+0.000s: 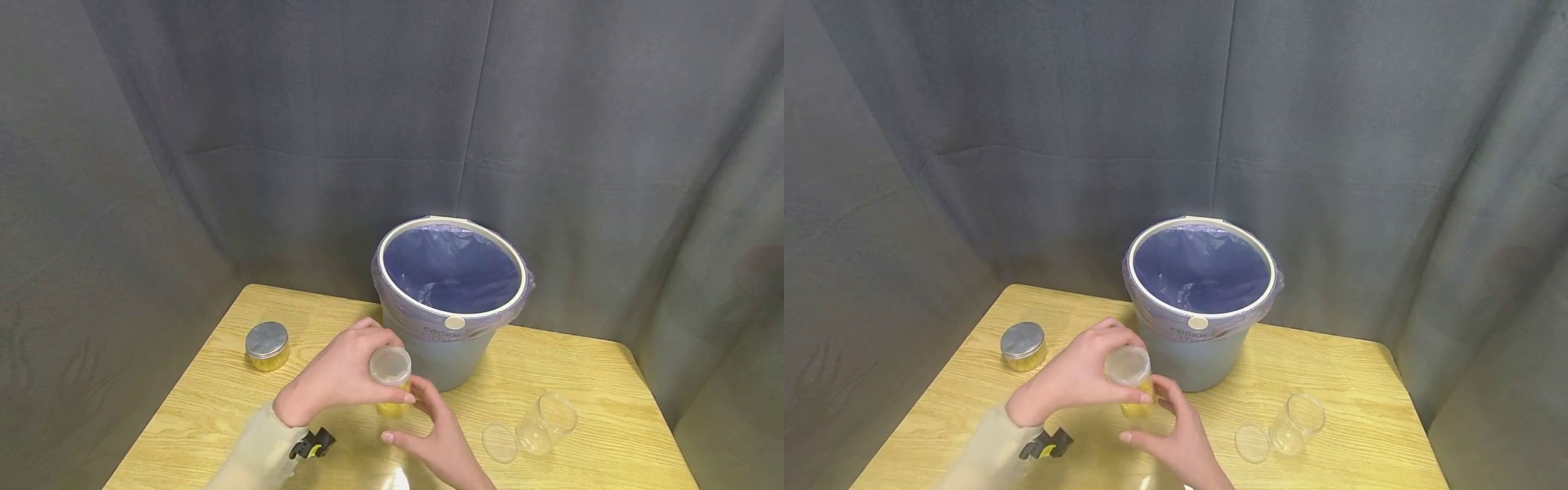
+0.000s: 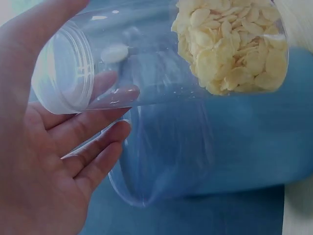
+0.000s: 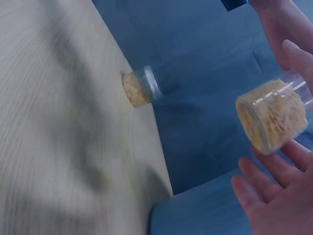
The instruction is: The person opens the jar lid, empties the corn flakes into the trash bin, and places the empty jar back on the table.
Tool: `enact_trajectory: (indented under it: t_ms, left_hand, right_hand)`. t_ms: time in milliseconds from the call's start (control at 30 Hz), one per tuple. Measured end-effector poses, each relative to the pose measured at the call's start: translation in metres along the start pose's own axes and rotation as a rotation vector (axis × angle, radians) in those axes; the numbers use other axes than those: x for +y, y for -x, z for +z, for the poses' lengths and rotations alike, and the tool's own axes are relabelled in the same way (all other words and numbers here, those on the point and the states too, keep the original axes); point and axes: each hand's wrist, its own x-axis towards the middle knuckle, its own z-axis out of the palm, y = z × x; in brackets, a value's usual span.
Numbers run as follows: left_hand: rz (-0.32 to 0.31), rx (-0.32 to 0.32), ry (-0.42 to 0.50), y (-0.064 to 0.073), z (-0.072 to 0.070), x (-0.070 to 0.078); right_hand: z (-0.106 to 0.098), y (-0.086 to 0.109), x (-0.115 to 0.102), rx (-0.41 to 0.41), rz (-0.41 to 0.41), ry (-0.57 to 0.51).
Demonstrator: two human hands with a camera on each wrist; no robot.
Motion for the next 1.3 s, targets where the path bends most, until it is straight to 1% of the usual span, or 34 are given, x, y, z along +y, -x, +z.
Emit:
enact_trajectory:
  t_ms: [167,300,367,433,533,633,833,1000,1100,1233,1300]
  left_hand:
    - [0.071,-0.004,0.054,-0.001,0.006,0.013]
    - [0.118,-0.026,0.081,-0.002,0.011,0.021]
    - [0.139,-0.033,0.083,-0.002,0.014,0.023]
    - [0.161,-0.034,0.080,-0.002,0.016,0.024]
    - [0.179,-0.033,0.084,-0.002,0.020,0.026]
    - [0.158,-0.047,0.108,-0.001,0.023,0.026]
    - [0.102,-0.071,0.174,0.005,0.023,0.024]
    - [0.111,-0.070,0.219,0.008,0.022,0.022]
    - [0.116,-0.072,0.244,0.009,0.022,0.021]
    - [0.105,-0.079,0.254,0.009,0.023,0.020]
    - [0.101,-0.077,0.253,0.008,0.023,0.020]
  right_hand:
    - [-0.001,-0.001,-0.008,-0.015,-0.030,-0.046]
    - [-0.001,-0.002,-0.014,-0.015,-0.022,-0.099]
    - [-0.001,-0.001,-0.017,-0.015,0.000,-0.131]
    - [-0.001,-0.001,-0.018,-0.020,0.002,-0.159]
    - [-0.001,0.001,-0.018,-0.025,-0.028,-0.190]
    - [0.000,0.002,-0.017,-0.025,-0.078,-0.200]
    - [0.000,0.005,-0.013,0.005,-0.113,-0.186]
    - [0.000,0.004,-0.010,0.013,-0.210,-0.215]
    - [0.001,0.004,-0.009,0.015,-0.209,-0.216]
    - [0.001,0.005,-0.009,0.026,-0.199,-0.189]
    - [0.001,0.005,-0.009,0.027,-0.219,-0.176]
